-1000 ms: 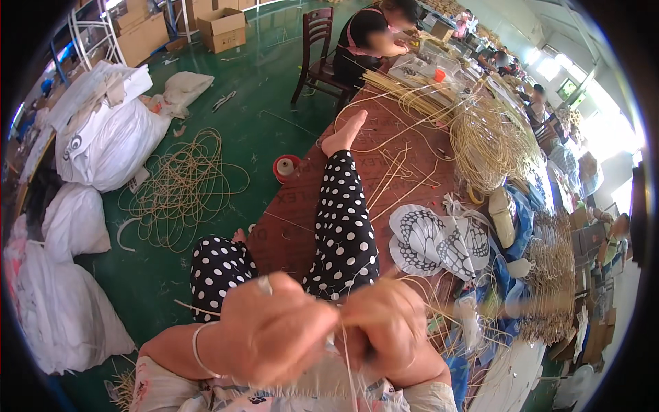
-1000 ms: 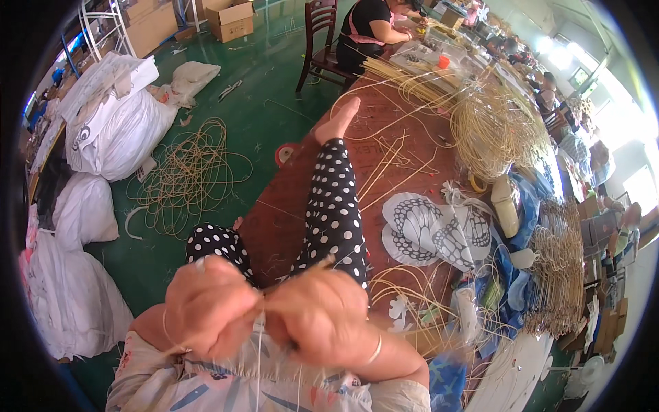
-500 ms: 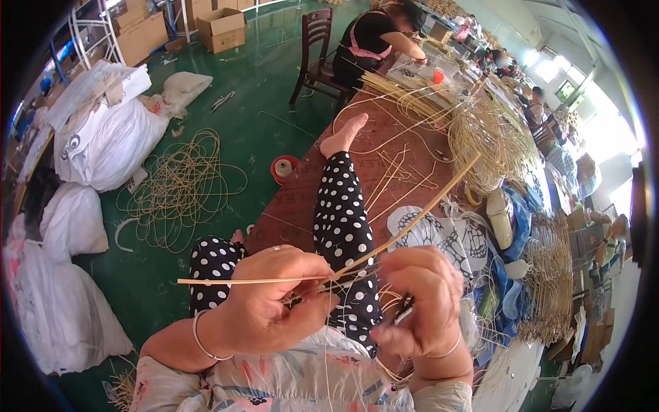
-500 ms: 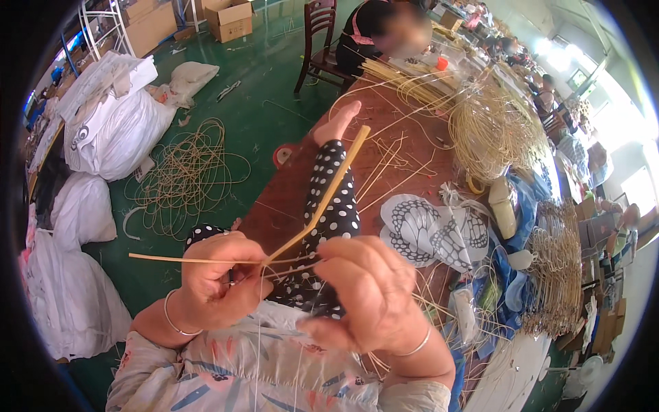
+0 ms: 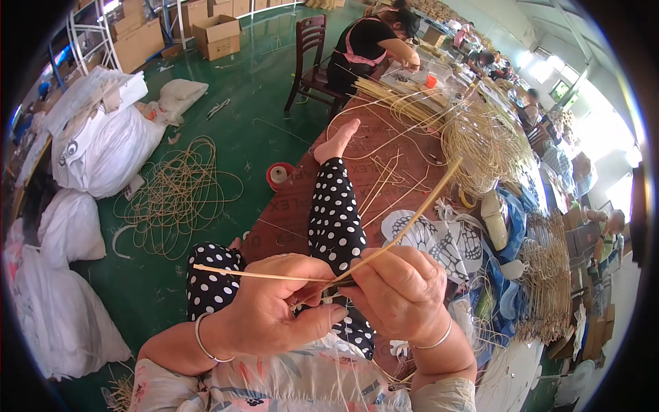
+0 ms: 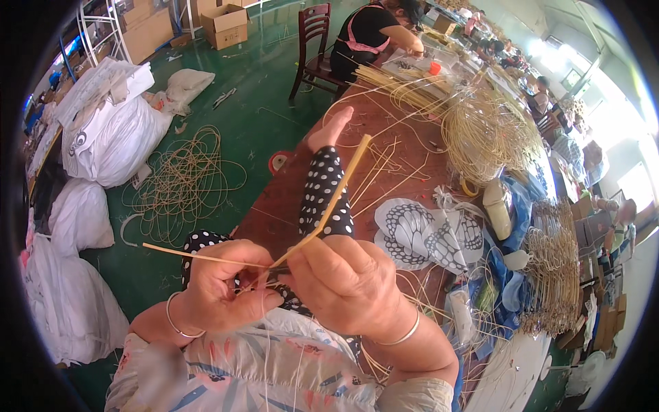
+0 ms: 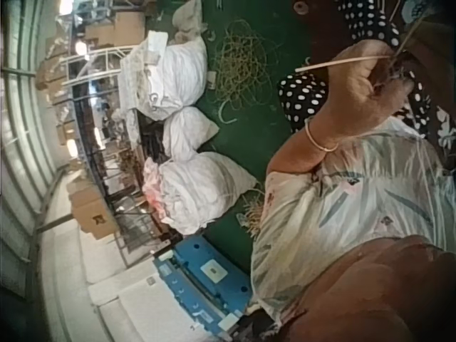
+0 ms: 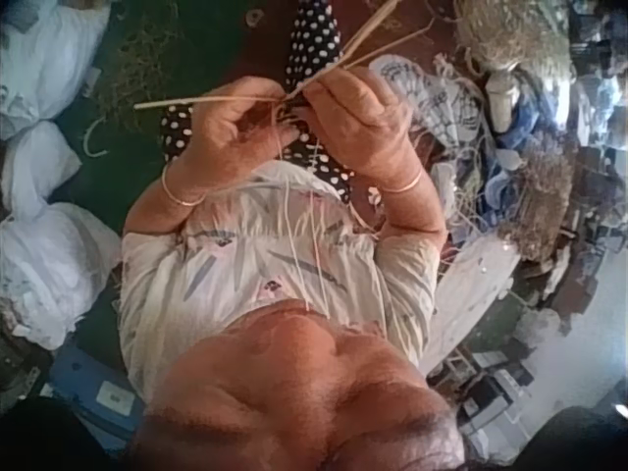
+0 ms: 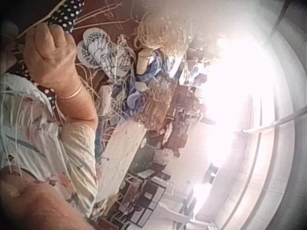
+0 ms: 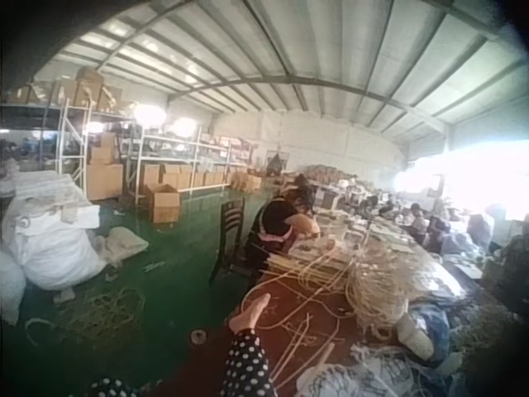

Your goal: The person sits on the floor with legs on a table, weaving thin bamboo strips together using a white string. They repeatedly wrap the string around the bamboo to secure the structure while other workers are visible in the background.

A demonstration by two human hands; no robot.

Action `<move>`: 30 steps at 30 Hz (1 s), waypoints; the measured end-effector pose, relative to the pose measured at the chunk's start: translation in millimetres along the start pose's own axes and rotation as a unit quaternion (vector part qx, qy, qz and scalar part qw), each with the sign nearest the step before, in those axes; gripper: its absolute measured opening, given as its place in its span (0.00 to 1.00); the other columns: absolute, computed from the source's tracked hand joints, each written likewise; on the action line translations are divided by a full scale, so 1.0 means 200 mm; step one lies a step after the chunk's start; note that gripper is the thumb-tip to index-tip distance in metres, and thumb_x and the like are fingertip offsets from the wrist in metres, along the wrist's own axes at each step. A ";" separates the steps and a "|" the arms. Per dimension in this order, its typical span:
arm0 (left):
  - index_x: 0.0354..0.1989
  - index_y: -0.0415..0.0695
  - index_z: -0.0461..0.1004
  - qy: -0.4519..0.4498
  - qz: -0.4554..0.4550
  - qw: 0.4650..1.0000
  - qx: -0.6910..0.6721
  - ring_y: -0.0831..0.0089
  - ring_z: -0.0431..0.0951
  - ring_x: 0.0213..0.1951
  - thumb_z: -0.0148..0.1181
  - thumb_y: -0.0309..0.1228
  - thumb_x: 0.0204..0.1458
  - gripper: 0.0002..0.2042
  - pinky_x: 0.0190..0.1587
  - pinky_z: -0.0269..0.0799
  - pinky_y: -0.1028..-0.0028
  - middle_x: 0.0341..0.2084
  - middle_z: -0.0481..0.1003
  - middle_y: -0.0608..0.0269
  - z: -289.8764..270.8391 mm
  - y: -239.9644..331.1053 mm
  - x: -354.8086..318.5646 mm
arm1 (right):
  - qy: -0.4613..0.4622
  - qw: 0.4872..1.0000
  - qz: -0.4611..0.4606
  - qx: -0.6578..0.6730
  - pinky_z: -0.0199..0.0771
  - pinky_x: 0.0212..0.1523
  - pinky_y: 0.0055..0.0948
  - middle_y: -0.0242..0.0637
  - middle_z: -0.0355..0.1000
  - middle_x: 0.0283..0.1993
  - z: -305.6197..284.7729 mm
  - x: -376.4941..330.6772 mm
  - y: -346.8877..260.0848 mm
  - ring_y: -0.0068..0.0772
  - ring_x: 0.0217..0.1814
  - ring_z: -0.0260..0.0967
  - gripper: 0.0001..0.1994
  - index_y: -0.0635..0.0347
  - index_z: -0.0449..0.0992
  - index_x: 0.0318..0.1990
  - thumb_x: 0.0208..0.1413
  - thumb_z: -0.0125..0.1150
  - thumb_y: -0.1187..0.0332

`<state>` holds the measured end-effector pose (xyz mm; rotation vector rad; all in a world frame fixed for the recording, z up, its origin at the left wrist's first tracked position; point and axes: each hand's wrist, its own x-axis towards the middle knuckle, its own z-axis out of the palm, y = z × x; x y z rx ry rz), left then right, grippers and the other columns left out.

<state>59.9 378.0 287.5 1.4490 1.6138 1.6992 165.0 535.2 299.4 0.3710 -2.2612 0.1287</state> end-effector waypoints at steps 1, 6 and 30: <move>0.33 0.34 0.69 0.003 -0.004 1.000 -0.017 0.85 0.65 0.20 0.61 0.23 0.40 0.11 0.20 0.60 0.83 0.18 0.67 0.67 0.00 0.00 0.00 | -0.009 0.999 0.022 0.025 0.62 0.19 0.22 0.34 0.67 0.32 0.00 0.01 0.00 0.28 0.27 0.66 0.15 0.62 0.73 0.28 0.26 0.66 0.70; 0.35 0.32 0.68 0.015 -0.114 0.978 -0.175 0.88 0.66 0.23 0.55 0.19 0.45 0.08 0.21 0.62 0.87 0.22 0.69 0.68 0.00 -0.03 -0.02 | -0.050 0.922 0.231 0.308 0.65 0.23 0.27 0.40 0.69 0.27 -0.04 0.04 0.05 0.36 0.25 0.66 0.13 0.63 0.71 0.29 0.33 0.66 0.72; 0.27 0.37 0.70 0.146 -0.267 0.942 0.139 0.84 0.64 0.13 0.50 0.25 0.50 0.05 0.15 0.60 0.83 0.11 0.66 0.69 -0.25 -0.52 -0.54 | 0.102 0.676 0.635 0.359 0.66 0.26 0.21 0.32 0.70 0.26 0.57 -0.59 0.43 0.20 0.24 0.65 0.09 0.63 0.73 0.36 0.48 0.58 0.69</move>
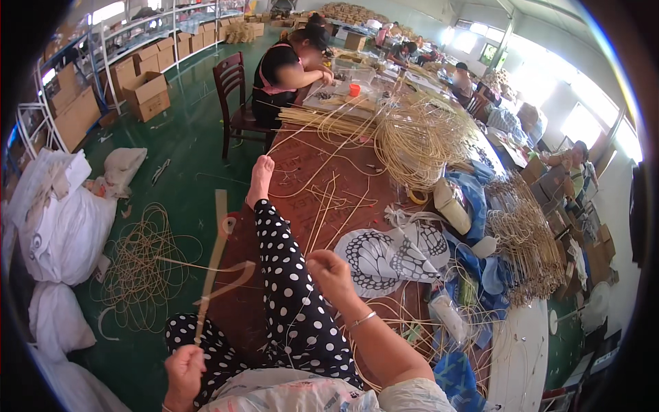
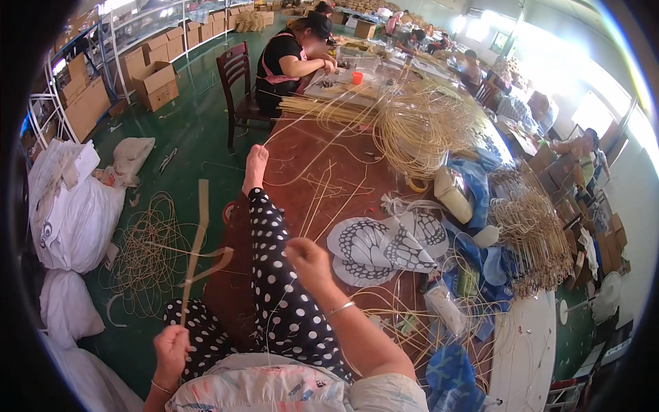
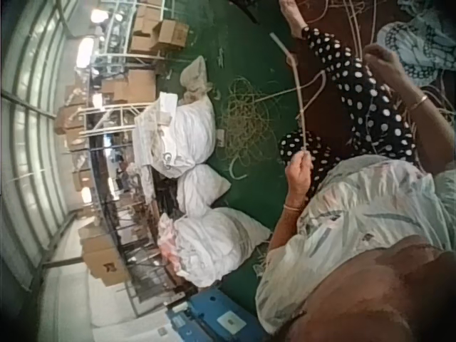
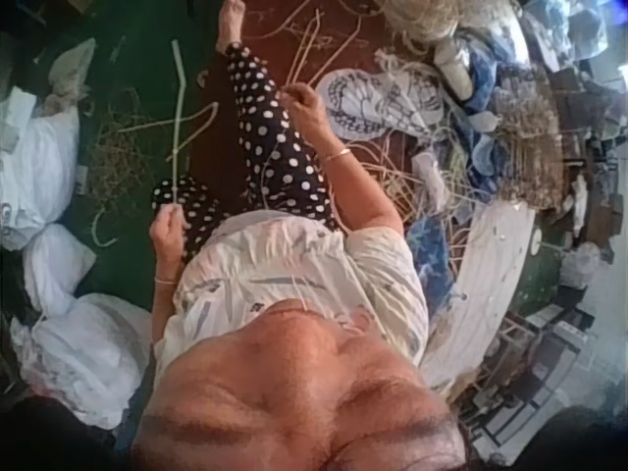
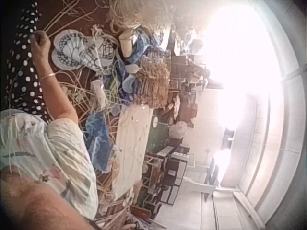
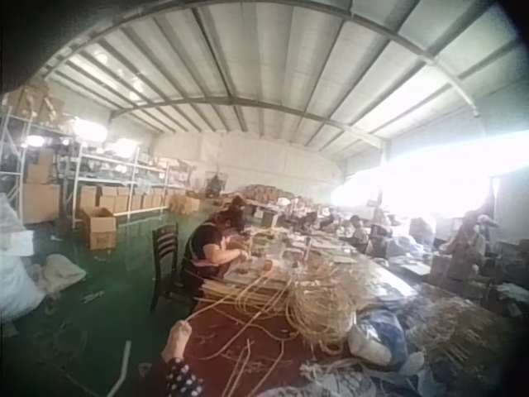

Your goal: The person sits on the floor with legs on a table, weaving thin bamboo strips together using a white string. They repeatedly wrap the string around the bamboo to secure the structure while other workers are visible in the background.

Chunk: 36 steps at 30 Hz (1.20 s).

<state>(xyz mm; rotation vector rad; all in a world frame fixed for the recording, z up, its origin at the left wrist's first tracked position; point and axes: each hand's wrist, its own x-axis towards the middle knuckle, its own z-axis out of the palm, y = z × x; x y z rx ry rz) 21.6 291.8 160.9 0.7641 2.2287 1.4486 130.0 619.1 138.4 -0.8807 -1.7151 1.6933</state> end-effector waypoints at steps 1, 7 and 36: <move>0.27 0.37 0.69 0.041 -0.029 0.999 -0.003 0.85 0.63 0.12 0.49 0.25 0.50 0.05 0.14 0.59 0.84 0.10 0.65 0.70 -0.04 -0.03 0.01 | 0.034 0.996 0.082 0.023 0.66 0.26 0.21 0.32 0.69 0.25 -0.04 0.06 0.06 0.20 0.23 0.64 0.10 0.63 0.73 0.36 0.47 0.58 0.68; 0.28 0.42 0.67 0.280 -0.187 0.936 0.101 0.87 0.57 0.09 0.46 0.29 0.53 0.06 0.09 0.50 0.86 0.11 0.63 0.71 -0.53 -0.66 -0.17 | 0.082 0.933 0.127 -0.327 0.69 0.27 0.28 0.42 0.71 0.27 -0.18 0.29 0.63 0.33 0.21 0.69 0.13 0.66 0.72 0.33 0.44 0.57 0.64; 0.28 0.48 0.77 0.440 -0.649 0.460 0.415 0.65 0.76 0.29 0.50 0.30 0.44 0.08 0.31 0.70 0.67 0.24 0.75 0.58 -0.41 -0.79 -2.02 | 0.051 0.816 0.034 -0.575 0.68 0.37 0.38 0.48 0.72 0.31 -0.22 0.75 0.60 0.46 0.36 0.70 0.12 0.61 0.74 0.31 0.39 0.54 0.64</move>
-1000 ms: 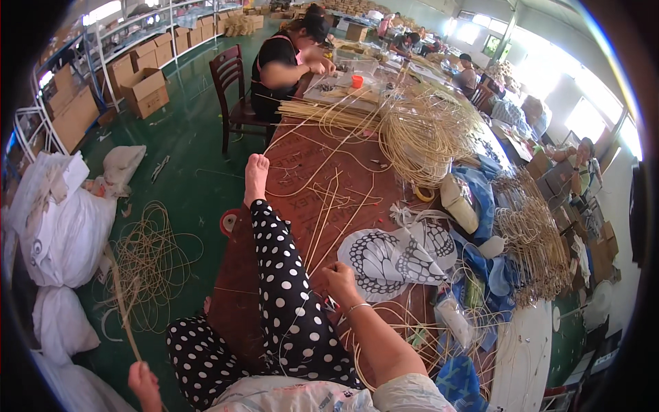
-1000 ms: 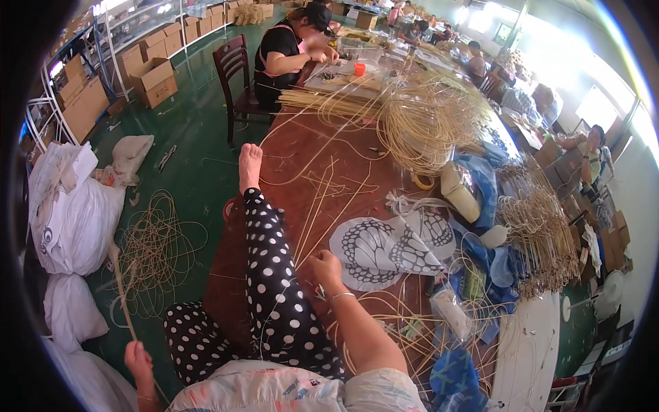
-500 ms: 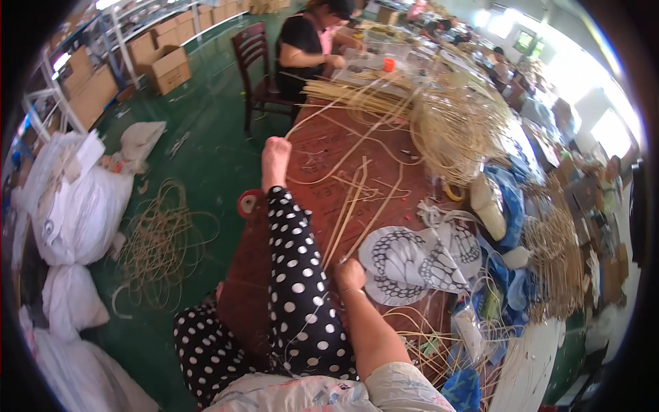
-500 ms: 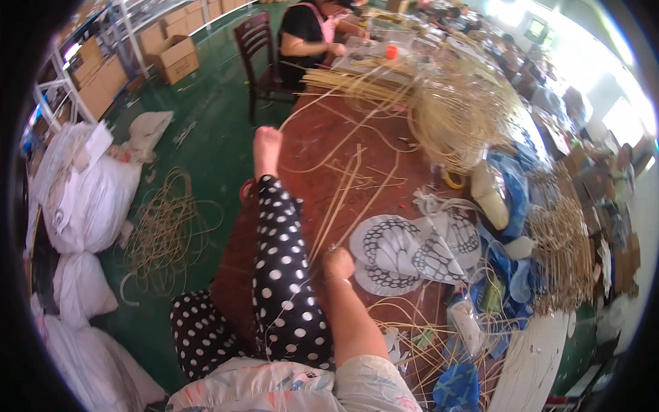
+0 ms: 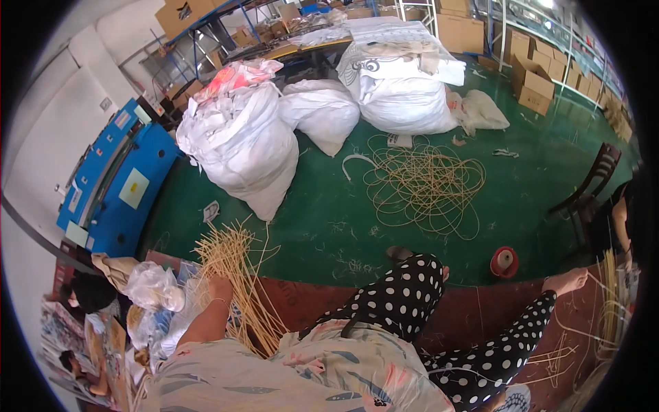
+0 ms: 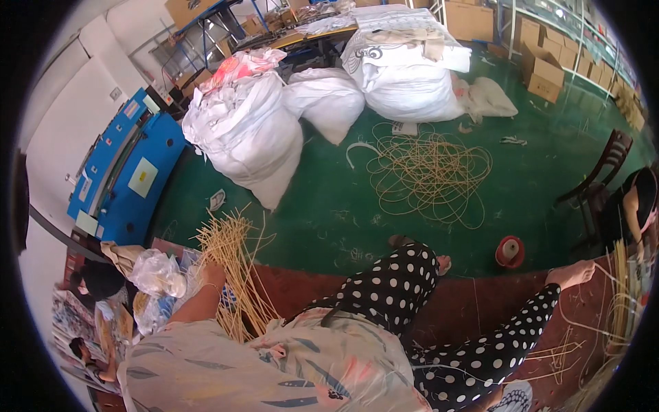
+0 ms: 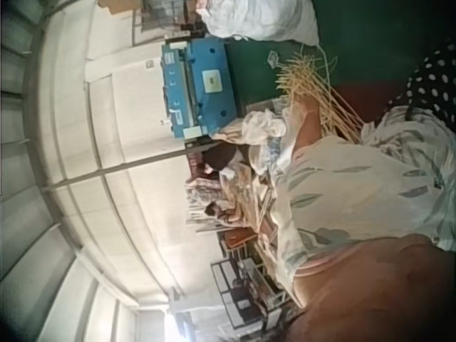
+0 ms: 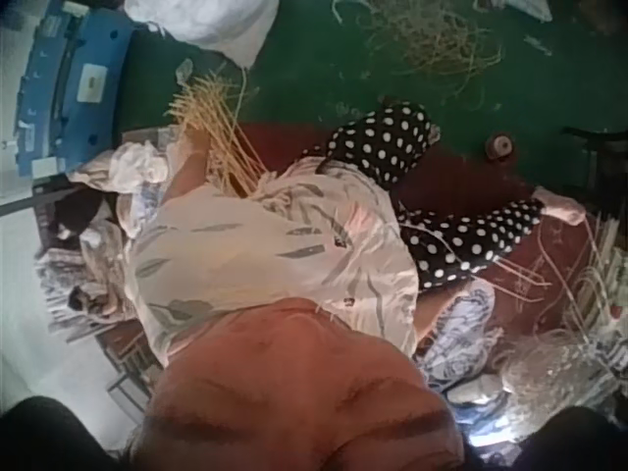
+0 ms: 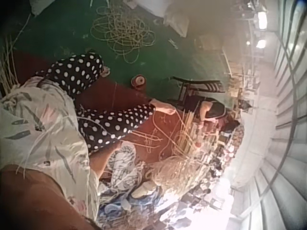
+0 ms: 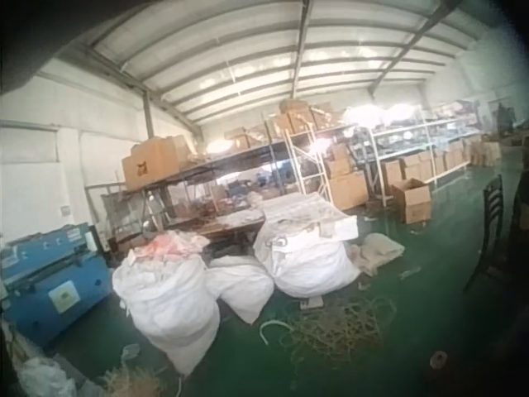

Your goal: The person sits on the floor with legs on a table, weaving thin bamboo strips together using a white string. They repeatedly wrap the string around the bamboo to secure the structure while other workers are visible in the background.

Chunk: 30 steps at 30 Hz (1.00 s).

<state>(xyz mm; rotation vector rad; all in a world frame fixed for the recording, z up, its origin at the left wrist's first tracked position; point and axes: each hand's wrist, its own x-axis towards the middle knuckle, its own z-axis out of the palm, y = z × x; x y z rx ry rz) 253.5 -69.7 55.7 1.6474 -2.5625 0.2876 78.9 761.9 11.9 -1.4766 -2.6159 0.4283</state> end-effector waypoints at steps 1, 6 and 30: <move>0.28 0.48 0.77 0.007 -0.048 0.997 -0.056 0.65 0.76 0.30 0.50 0.30 0.45 0.08 0.31 0.70 0.67 0.24 0.75 0.58 0.08 -0.01 0.02 | 0.006 1.000 -0.001 0.004 0.68 0.37 0.38 0.48 0.72 0.31 -0.02 0.00 0.01 0.46 0.36 0.70 0.12 0.61 0.74 0.31 0.39 0.54 0.64; 0.29 0.46 0.76 -0.077 0.225 0.954 0.181 0.67 0.74 0.30 0.48 0.31 0.47 0.08 0.30 0.69 0.69 0.24 0.74 0.59 0.36 -0.04 0.23 | 0.035 0.996 0.033 0.070 0.68 0.36 0.37 0.47 0.72 0.30 -0.07 -0.23 0.21 0.45 0.35 0.70 0.10 0.61 0.73 0.30 0.37 0.53 0.68; 0.47 0.35 0.62 -0.364 0.687 0.143 -0.613 0.73 0.74 0.34 0.55 0.30 0.49 0.18 0.38 0.70 0.78 0.35 0.73 0.57 -1.75 2.07 -1.61 | 0.042 0.832 -0.265 0.486 0.69 0.28 0.19 0.30 0.71 0.25 -0.76 -1.15 -0.47 0.17 0.26 0.66 0.09 0.60 0.72 0.35 0.43 0.60 0.75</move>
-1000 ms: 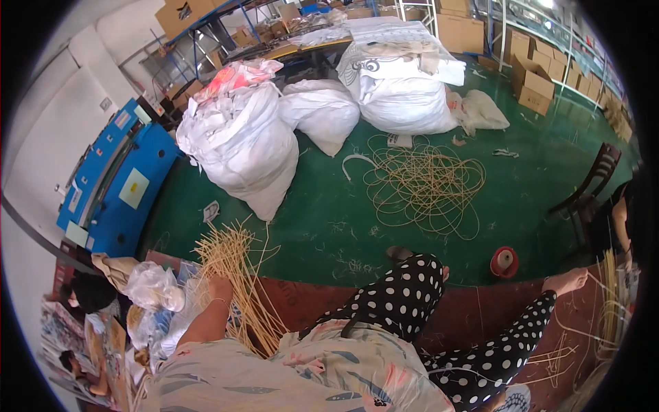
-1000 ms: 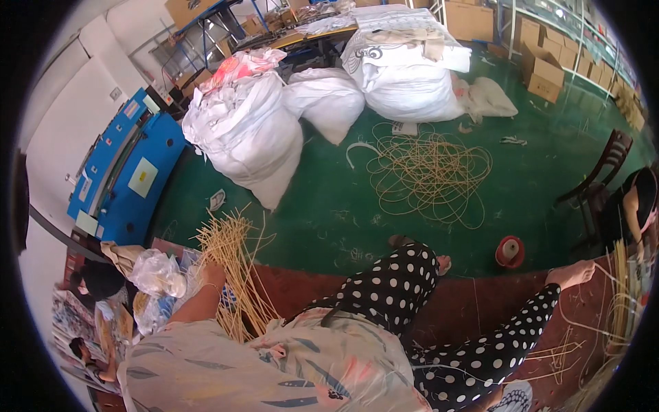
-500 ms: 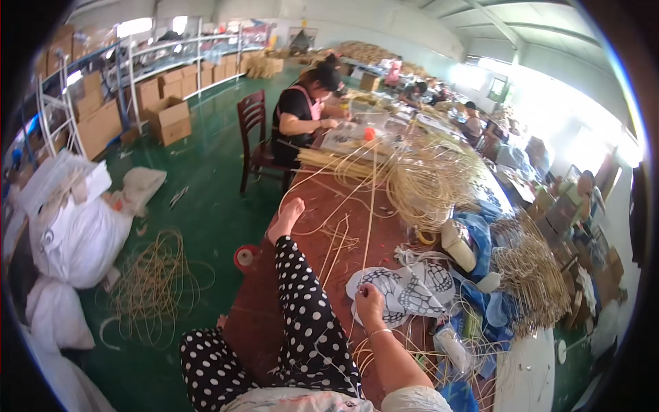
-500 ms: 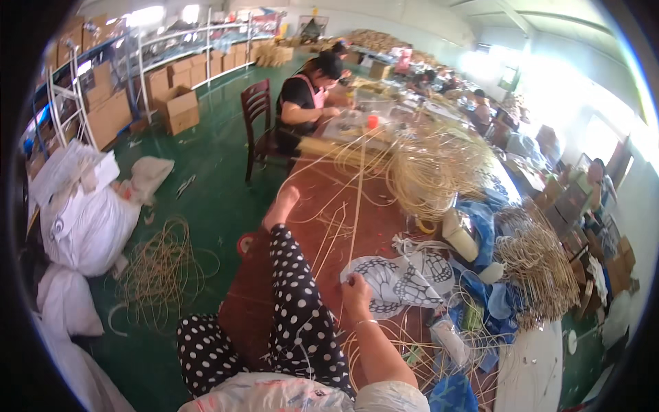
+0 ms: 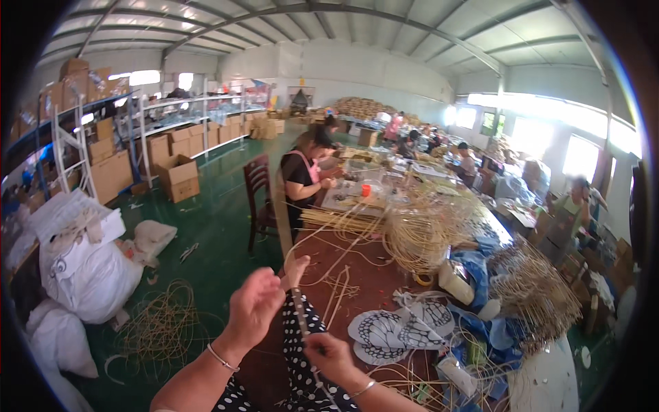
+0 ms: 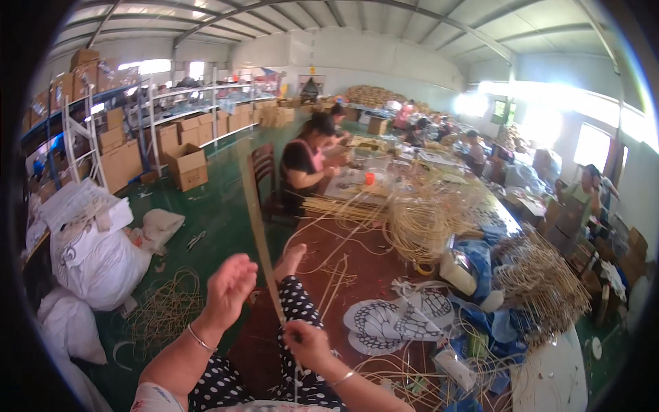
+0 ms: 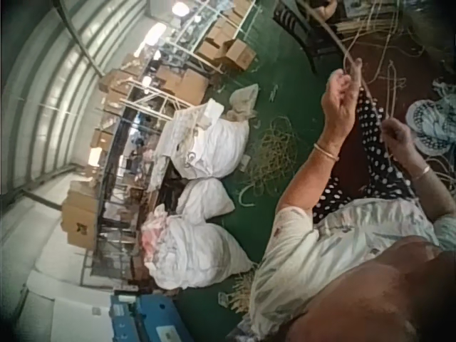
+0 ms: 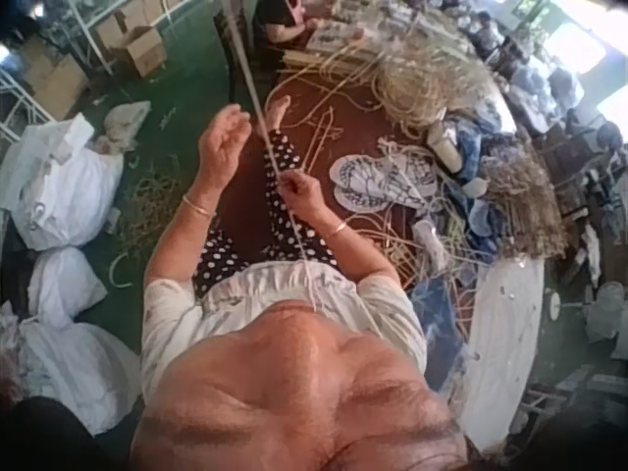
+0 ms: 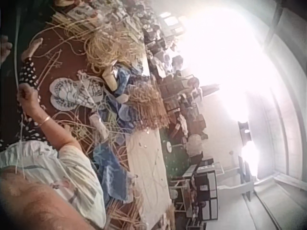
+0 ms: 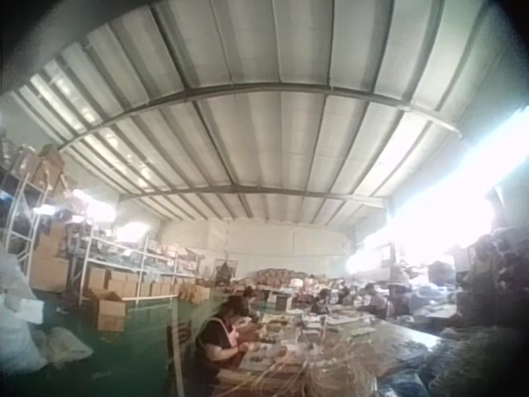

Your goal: The person sits on the floor with legs on a table, weaving thin bamboo strips together using a white string. They repeatedly wrap the string around the bamboo to secure the structure while other workers are visible in the background.

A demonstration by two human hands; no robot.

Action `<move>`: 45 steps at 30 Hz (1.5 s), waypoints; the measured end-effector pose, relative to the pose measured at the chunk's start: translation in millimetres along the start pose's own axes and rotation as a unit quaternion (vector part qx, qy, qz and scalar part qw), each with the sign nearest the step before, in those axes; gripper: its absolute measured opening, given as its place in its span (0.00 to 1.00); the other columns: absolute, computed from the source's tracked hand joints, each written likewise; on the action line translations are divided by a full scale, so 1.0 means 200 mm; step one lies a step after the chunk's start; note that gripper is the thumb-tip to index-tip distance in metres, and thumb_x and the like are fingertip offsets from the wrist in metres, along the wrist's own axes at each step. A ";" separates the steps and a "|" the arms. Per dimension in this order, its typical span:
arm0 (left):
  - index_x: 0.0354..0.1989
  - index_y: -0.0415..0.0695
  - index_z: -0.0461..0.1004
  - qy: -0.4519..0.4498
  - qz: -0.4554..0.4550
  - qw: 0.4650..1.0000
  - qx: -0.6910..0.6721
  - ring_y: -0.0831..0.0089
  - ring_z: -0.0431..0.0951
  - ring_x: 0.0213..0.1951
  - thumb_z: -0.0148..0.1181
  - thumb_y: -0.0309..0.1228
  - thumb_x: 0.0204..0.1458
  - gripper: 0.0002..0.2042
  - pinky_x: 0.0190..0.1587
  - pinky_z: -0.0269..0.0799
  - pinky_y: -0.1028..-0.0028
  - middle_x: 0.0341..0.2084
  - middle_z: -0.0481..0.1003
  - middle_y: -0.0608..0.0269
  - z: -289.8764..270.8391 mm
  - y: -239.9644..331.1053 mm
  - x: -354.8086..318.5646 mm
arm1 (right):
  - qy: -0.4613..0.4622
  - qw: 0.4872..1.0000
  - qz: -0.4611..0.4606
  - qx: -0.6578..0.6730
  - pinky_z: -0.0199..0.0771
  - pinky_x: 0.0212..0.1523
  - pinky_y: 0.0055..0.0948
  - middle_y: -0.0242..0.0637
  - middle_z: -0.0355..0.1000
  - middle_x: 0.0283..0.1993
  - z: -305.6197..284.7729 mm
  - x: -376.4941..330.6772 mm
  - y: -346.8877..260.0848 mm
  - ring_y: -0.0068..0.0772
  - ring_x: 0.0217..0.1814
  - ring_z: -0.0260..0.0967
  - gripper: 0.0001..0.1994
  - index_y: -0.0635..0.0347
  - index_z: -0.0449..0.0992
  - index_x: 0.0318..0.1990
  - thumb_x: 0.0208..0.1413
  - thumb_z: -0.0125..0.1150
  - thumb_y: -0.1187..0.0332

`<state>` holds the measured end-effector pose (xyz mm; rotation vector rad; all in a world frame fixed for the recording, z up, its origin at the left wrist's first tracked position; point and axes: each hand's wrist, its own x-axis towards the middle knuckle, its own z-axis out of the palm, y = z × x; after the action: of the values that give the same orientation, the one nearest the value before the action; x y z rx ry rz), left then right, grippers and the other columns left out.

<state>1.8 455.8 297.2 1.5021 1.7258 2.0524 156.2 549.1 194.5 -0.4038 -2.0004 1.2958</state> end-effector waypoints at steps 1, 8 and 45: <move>0.48 0.36 0.61 0.026 -0.002 1.000 -0.007 0.74 0.74 0.34 0.53 0.30 0.51 0.18 0.36 0.70 0.79 0.35 0.72 0.57 0.03 0.02 0.04 | -0.024 0.997 -0.023 0.068 0.69 0.28 0.21 0.32 0.71 0.26 0.07 0.00 0.01 0.20 0.26 0.69 0.09 0.59 0.72 0.35 0.43 0.60 0.75; 0.34 0.43 0.66 0.243 -0.037 0.940 -0.236 0.85 0.61 0.12 0.51 0.34 0.52 0.08 0.10 0.55 0.85 0.14 0.66 0.68 0.01 0.20 0.12 | -0.138 0.982 -0.125 0.040 0.69 0.31 0.24 0.36 0.69 0.28 0.15 0.00 -0.11 0.30 0.30 0.69 0.11 0.62 0.69 0.38 0.44 0.59 0.75; 0.31 0.36 0.70 -0.152 -0.230 0.960 0.051 0.79 0.68 0.14 0.50 0.27 0.51 0.06 0.17 0.63 0.82 0.17 0.72 0.61 -0.21 0.11 -0.47 | 0.033 0.931 0.030 0.363 0.62 0.21 0.16 0.42 0.72 0.30 0.03 0.13 -0.28 0.25 0.25 0.69 0.17 0.65 0.69 0.41 0.45 0.62 0.68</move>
<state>32.5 363.0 260.8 1.2081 1.8547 1.4466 141.2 535.4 252.7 -0.1435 -1.3234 1.9071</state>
